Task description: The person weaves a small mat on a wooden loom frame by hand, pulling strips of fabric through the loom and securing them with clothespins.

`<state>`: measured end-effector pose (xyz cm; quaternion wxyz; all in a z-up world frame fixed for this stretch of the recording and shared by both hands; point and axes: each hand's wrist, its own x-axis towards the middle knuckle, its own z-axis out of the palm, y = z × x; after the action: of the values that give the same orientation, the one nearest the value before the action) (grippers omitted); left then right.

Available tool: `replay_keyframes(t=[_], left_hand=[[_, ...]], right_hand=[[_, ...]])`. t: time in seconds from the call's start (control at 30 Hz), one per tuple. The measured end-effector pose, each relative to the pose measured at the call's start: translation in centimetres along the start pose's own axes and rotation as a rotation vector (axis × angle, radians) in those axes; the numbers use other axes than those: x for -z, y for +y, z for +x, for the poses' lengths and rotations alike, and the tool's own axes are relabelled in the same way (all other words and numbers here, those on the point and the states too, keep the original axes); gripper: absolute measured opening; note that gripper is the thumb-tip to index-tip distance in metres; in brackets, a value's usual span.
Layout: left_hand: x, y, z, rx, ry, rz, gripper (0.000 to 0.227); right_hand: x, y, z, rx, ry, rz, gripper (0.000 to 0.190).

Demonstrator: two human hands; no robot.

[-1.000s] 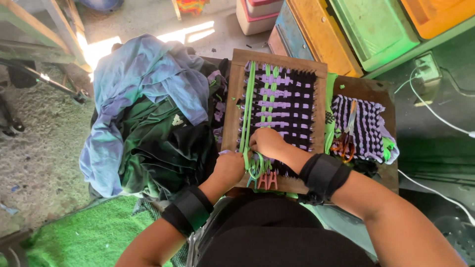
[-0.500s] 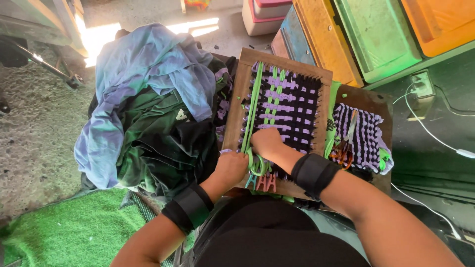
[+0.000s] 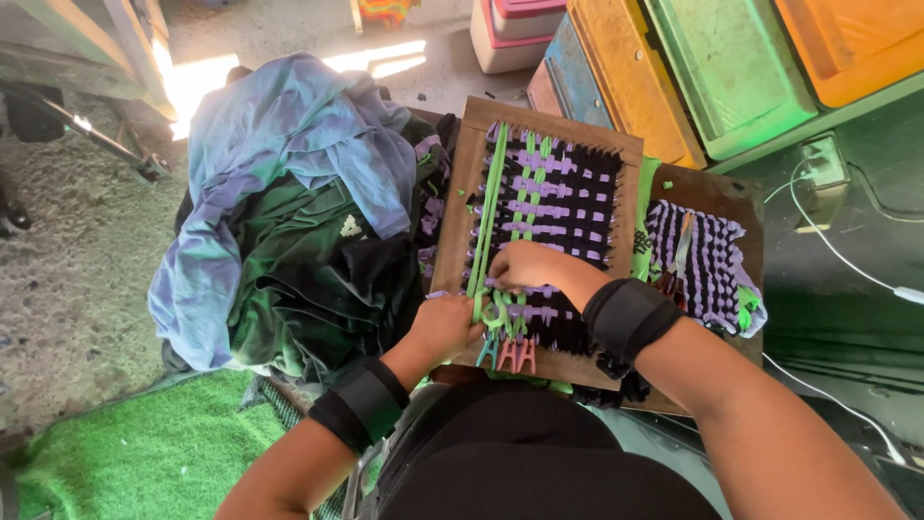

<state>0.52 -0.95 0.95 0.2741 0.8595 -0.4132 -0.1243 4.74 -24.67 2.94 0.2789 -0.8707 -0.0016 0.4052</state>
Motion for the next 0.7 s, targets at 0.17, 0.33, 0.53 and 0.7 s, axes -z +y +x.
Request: replay_keyframes(t=[0.17,0.33,0.53,0.7], left_hand=[[-1.2,-0.5,-0.1,-0.038,-0.017,0.115,0.035],[-0.8,0.0,0.1,-0.019,0.031,0.097,0.032],[1.6,1.1,0.5,0.101,-0.024,-0.035,0.019],[0.9,1.0,0.6,0.096,0.043,-0.051,0.029]], right_hand=[[-1.1,-2.4,-1.1,0.028,0.108,-0.263,0.021],[-1.4,-1.5,-1.8,0.191,0.295,-0.752,0.021],[-0.2,-0.4,-1.7,0.121,0.195,0.048,0.024],[-0.9,-3.4,-1.9,0.261,0.237,-0.770,0.015]])
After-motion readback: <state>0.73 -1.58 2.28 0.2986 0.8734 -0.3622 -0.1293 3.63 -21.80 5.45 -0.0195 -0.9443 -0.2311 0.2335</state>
